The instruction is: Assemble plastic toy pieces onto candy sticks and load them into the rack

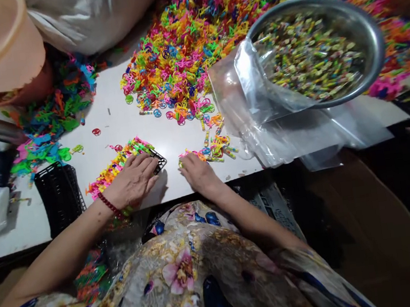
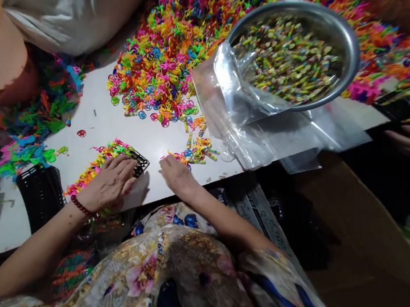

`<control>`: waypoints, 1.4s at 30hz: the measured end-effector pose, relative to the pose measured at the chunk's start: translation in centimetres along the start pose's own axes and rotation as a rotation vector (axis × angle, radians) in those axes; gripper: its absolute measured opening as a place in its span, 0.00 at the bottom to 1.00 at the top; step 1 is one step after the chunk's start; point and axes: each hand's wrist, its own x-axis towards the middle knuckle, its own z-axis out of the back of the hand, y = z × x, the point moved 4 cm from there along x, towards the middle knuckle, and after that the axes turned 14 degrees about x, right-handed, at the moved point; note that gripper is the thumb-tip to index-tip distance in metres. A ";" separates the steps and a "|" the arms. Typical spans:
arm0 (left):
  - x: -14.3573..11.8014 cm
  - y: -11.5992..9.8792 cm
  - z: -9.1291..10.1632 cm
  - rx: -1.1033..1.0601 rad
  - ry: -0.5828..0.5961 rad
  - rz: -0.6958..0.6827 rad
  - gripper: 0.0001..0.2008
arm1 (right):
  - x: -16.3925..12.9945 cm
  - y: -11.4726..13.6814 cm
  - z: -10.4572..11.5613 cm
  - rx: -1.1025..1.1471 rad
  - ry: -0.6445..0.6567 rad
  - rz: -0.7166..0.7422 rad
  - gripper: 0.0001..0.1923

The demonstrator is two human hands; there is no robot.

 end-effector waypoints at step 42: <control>-3.4 0.0 -0.2 -0.154 -0.214 0.087 0.30 | 2.7 -4.8 2.2 0.959 -0.288 -0.376 0.14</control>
